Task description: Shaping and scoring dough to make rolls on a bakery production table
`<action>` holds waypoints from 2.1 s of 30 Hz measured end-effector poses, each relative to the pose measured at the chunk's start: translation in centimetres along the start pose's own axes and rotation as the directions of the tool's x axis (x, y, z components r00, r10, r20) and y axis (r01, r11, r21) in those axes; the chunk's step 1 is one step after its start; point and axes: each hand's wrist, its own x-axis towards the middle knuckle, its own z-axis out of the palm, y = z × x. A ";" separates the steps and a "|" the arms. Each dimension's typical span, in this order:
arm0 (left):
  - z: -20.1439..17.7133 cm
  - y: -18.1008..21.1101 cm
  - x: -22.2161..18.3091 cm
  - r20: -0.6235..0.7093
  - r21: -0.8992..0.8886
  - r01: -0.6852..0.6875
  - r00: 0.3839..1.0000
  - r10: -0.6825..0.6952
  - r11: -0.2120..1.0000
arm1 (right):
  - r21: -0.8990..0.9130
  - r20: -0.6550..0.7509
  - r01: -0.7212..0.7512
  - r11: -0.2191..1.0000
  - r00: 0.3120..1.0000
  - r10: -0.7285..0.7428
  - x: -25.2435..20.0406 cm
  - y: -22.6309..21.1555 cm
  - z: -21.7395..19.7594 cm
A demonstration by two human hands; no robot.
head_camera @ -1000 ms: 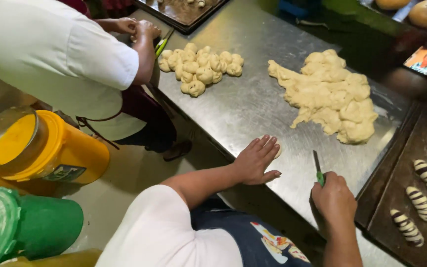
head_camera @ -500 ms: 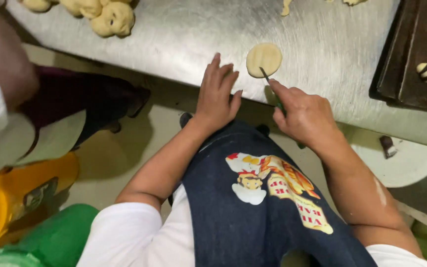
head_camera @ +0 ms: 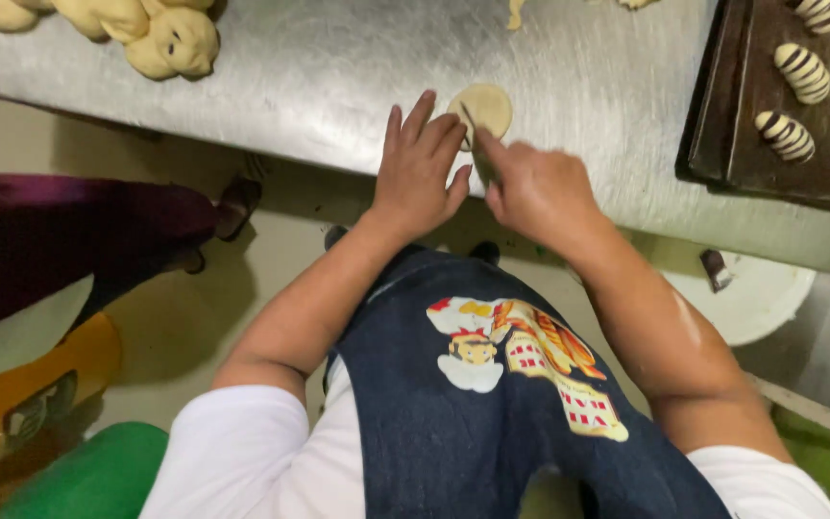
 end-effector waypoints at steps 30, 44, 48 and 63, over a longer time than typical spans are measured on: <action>1.9 -0.4 5.0 -0.003 -0.030 0.084 0.996 -0.084 0.996 | -0.079 0.293 -0.128 0.989 0.945 0.146 -4.1 2.3 -5.2; 3.8 -1.3 2.9 -0.109 -0.152 0.082 0.989 -0.099 0.985 | 0.263 0.017 -0.203 0.943 0.978 0.206 1.8 10.5 0.6; 4.2 -0.9 3.4 0.012 -0.013 0.150 0.989 -0.150 0.989 | 0.322 0.003 0.218 0.921 0.973 -0.231 5.9 8.1 1.0; 1.5 0.3 3.2 0.296 0.274 0.087 0.940 -0.170 0.958 | 0.218 -0.238 0.257 0.942 0.949 -0.204 1.7 7.0 4.1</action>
